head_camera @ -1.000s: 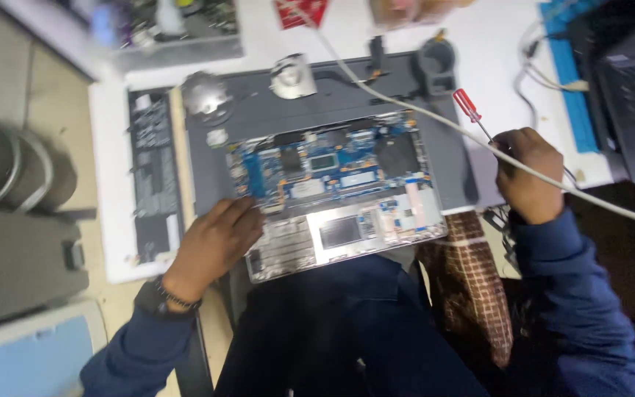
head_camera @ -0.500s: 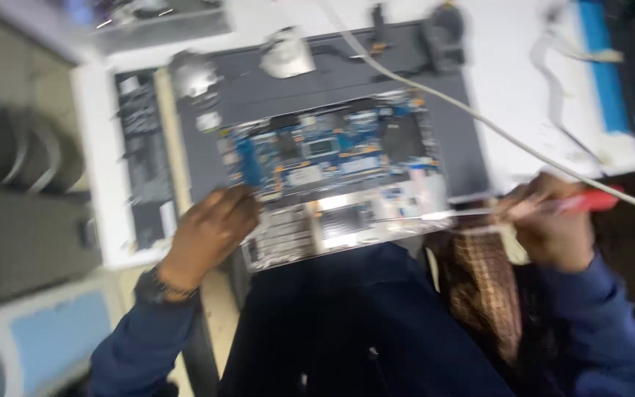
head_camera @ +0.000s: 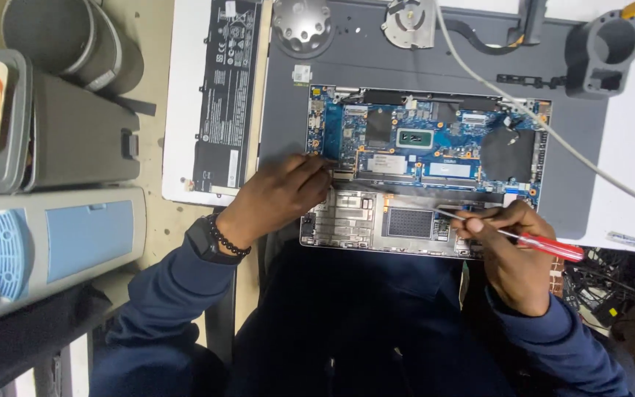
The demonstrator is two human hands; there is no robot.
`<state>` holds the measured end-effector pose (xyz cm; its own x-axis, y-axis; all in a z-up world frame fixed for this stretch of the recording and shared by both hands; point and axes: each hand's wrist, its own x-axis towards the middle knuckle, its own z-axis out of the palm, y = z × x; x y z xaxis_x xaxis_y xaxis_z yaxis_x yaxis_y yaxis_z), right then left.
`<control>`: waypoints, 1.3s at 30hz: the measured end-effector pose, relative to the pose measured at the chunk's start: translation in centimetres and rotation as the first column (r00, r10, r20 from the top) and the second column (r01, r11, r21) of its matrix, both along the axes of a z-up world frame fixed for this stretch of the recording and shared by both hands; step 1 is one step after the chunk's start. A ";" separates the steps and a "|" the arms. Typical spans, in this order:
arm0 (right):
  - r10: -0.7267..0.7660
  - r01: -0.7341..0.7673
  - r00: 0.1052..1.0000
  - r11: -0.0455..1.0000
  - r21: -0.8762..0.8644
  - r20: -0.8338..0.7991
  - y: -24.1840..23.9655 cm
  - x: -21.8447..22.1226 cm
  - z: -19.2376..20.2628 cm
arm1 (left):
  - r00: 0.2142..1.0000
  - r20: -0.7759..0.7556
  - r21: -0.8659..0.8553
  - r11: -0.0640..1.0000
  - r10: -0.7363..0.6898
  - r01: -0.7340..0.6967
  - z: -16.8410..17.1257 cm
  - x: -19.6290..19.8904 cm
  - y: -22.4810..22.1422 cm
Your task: Repairing a laptop by manipulating internal components like the motherboard and connectors.
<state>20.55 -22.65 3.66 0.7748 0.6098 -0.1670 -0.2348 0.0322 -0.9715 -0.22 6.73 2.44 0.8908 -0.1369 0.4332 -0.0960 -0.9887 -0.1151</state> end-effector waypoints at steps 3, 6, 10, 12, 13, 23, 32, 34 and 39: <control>-0.014 0.014 1.000 0.999 -0.046 0.008 -0.5 0.4 -0.3 | 1.000 -0.006 0.058 0.998 -0.013 0.013 -0.2 0.1 0.1; -0.029 0.028 0.999 0.997 -0.067 -0.017 -0.2 0.1 -0.2 | 1.000 0.000 -0.041 0.999 0.030 -0.030 -0.2 -0.1 0.0; -0.043 0.043 0.999 0.996 -0.074 0.005 -0.6 -0.1 -0.3 | 0.998 0.030 -0.056 0.997 0.057 -0.055 0.6 0.1 -0.3; -0.062 0.062 0.998 0.998 0.009 -0.015 -1.0 0.2 -1.3 | 0.997 0.044 -0.045 0.997 0.071 -0.069 1.1 0.1 -0.3; -0.056 0.056 0.998 0.998 0.007 -0.013 -1.0 0.1 -1.2 | 0.996 0.046 -0.047 0.996 0.077 -0.075 0.9 0.0 -0.4; -0.012 0.018 0.989 0.999 0.038 -0.150 -0.9 -1.2 -1.1 | 0.999 0.020 -0.071 0.997 0.032 -0.030 -1.1 0.0 -0.1; 0.038 -0.069 0.911 0.996 -0.061 -0.411 0.6 2.2 -0.2 | 0.999 0.045 -0.126 0.992 -0.002 0.007 -3.6 0.3 0.3; 0.029 -0.070 0.910 0.994 -0.086 -0.414 1.0 2.6 -0.1 | 0.999 0.038 -0.153 0.988 -0.017 0.022 -3.3 0.4 0.4; 0.034 -0.063 0.879 0.997 -0.045 -0.476 0.6 3.0 -1.1 | 0.998 -0.009 -0.409 0.911 -0.055 0.047 -1.7 0.8 0.6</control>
<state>23.52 -22.01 2.56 0.5637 0.6228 -0.5426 -0.6678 -0.0430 -0.7431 0.60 7.34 0.77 0.8965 0.0028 0.4429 -0.1456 -0.9425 0.3007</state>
